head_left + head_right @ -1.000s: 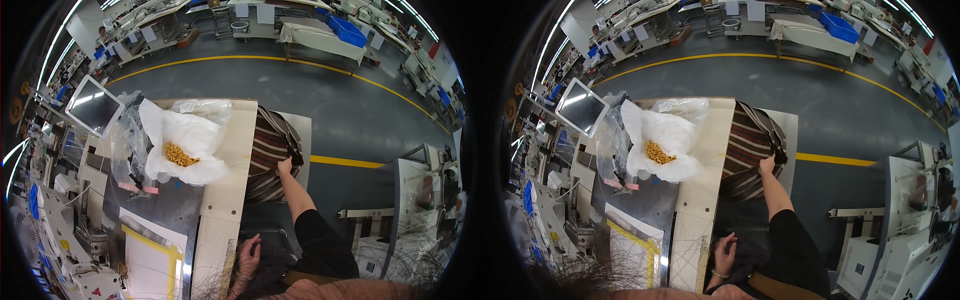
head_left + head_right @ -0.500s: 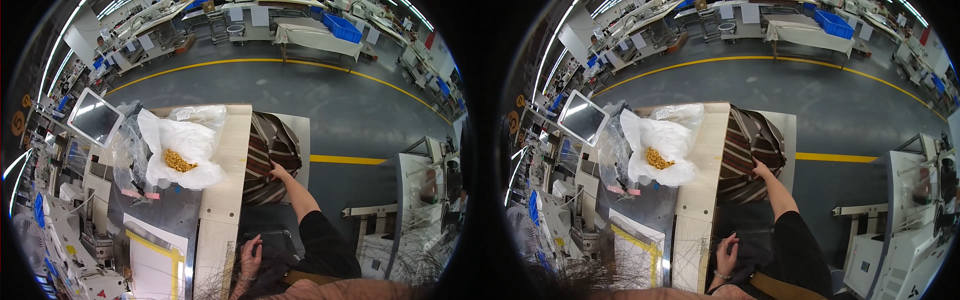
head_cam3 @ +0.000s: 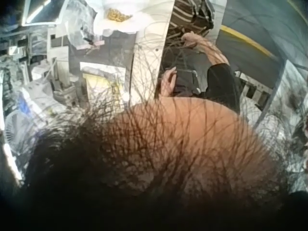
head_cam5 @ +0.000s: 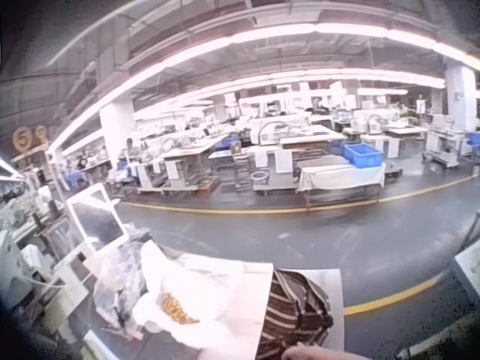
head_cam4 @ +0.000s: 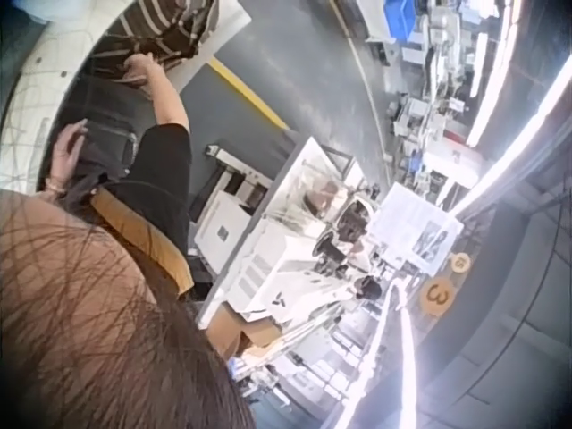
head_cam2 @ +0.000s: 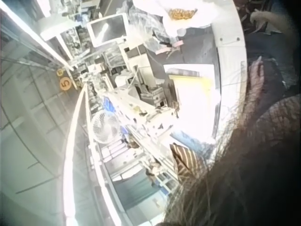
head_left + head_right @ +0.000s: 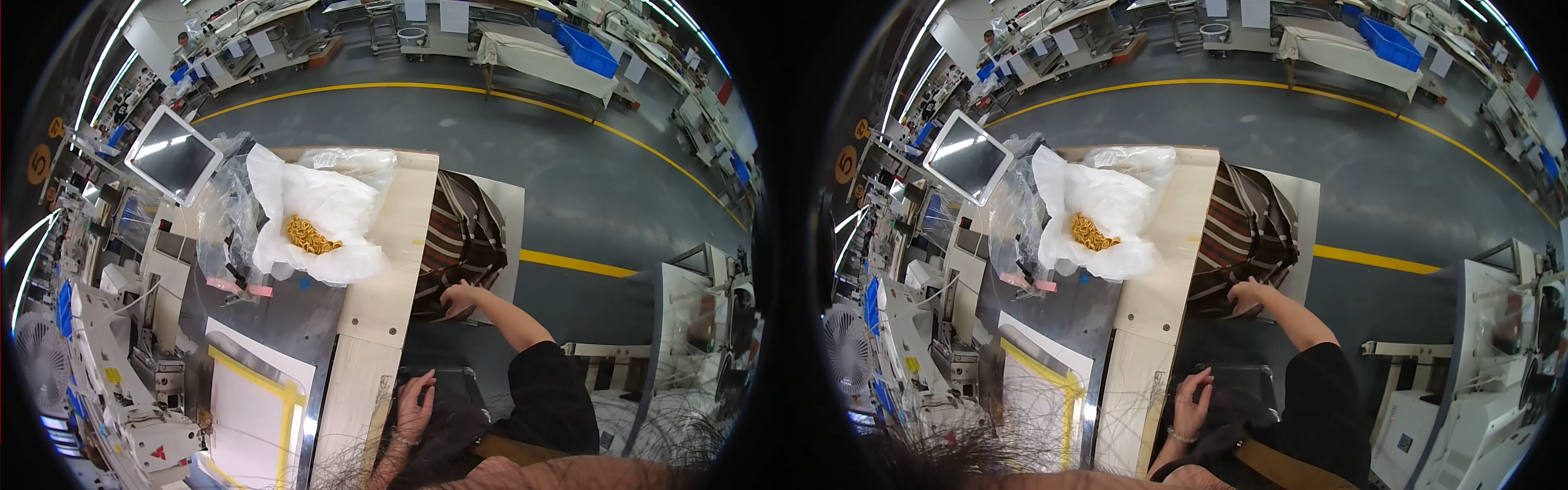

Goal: Sewing a leather handle component onto a striped fabric bag using an industrial sewing machine.

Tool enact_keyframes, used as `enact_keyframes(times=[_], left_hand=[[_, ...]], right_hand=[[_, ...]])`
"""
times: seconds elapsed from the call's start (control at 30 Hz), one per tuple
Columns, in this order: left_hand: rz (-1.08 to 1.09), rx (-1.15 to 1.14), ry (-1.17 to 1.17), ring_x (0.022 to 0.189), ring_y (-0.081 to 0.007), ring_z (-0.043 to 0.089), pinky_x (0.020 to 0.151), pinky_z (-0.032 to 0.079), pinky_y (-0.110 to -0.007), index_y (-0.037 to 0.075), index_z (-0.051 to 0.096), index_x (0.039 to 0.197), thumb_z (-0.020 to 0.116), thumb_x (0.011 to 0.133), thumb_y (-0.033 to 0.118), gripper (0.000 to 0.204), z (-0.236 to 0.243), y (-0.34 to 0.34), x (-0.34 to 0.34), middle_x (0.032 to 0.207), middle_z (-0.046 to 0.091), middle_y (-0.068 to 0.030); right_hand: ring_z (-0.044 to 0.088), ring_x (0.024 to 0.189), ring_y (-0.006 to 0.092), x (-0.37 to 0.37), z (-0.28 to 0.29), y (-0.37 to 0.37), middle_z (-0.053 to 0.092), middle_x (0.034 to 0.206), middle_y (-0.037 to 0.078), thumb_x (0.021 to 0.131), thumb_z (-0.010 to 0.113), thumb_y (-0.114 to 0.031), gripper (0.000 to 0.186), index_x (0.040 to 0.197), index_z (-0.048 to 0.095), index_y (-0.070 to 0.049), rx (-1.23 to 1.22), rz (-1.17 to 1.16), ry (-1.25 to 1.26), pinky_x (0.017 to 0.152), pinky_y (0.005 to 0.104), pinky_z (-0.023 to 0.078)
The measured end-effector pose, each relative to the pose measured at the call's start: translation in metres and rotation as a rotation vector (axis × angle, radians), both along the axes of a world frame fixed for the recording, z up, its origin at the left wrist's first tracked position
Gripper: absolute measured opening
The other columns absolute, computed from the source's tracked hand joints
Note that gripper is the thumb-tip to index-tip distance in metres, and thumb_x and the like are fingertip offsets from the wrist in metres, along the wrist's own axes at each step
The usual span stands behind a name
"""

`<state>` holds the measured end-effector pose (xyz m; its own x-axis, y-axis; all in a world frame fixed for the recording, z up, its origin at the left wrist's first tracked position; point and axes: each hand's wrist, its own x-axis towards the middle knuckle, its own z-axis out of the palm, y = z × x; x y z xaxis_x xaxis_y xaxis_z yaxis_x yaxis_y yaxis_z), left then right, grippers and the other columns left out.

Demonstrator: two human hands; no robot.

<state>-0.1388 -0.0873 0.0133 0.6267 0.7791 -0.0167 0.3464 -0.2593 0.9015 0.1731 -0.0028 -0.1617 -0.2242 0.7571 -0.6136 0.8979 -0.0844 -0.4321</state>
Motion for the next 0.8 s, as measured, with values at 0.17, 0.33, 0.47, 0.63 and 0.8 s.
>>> enact_keyframes(times=[0.17,0.33,0.47,0.63,0.8], left_hand=[[0.004,-0.027,-0.03,0.09,-0.0192,0.06,0.086,0.042,-0.031,0.009,0.059,0.117,0.058,0.083,0.0,0.036,0.003,0.0,0.0,0.095,0.064,-0.0052],[0.022,-0.006,-0.027,0.088,-0.0189,0.061,0.085,0.043,-0.031,0.009,0.059,0.118,0.058,0.083,-0.001,0.036,0.007,0.002,-0.007,0.095,0.064,-0.0056],[0.036,-0.095,-0.1,0.089,-0.0217,0.06,0.082,0.044,-0.031,0.003,0.059,0.116,0.057,0.083,-0.001,0.032,0.013,0.002,-0.001,0.094,0.064,-0.0092],[0.091,-0.165,-0.158,0.089,-0.0201,0.06,0.083,0.045,-0.029,0.003,0.059,0.116,0.056,0.084,-0.004,0.033,0.006,-0.002,-0.011,0.094,0.063,-0.0093],[0.091,-0.176,-0.201,0.088,-0.0195,0.059,0.082,0.045,-0.029,0.003,0.059,0.116,0.056,0.084,-0.005,0.033,0.008,-0.001,-0.012,0.093,0.062,-0.0092]], right_hand=[[0.061,0.08,0.0328,-0.016,0.012,0.011,0.063,0.093,0.012,0.076,0.07,-0.035,0.031,0.096,0.063,-0.012,0.349,-0.272,0.042,0.061,0.0415,0.049],[0.063,0.084,0.0311,-0.03,0.043,0.038,0.064,0.095,0.013,0.076,0.069,-0.026,0.035,0.107,0.06,-0.014,0.687,-0.296,-0.097,0.066,0.0418,0.051],[0.063,0.087,0.0296,-0.003,0.015,0.051,0.062,0.099,0.013,0.077,0.066,-0.019,0.04,0.115,0.056,-0.009,0.218,-0.154,-0.291,0.072,0.0441,0.052],[0.061,0.098,0.0306,0.008,0.001,0.028,0.06,0.106,0.013,0.08,0.062,-0.016,0.033,0.112,0.057,-0.008,0.268,-0.098,-0.224,0.081,0.0421,0.051],[0.057,0.101,0.0323,0.032,0.012,-0.018,0.054,0.107,0.014,0.077,0.069,-0.033,0.057,0.122,0.045,-0.008,0.367,-0.217,-0.058,0.081,0.0425,0.049]])
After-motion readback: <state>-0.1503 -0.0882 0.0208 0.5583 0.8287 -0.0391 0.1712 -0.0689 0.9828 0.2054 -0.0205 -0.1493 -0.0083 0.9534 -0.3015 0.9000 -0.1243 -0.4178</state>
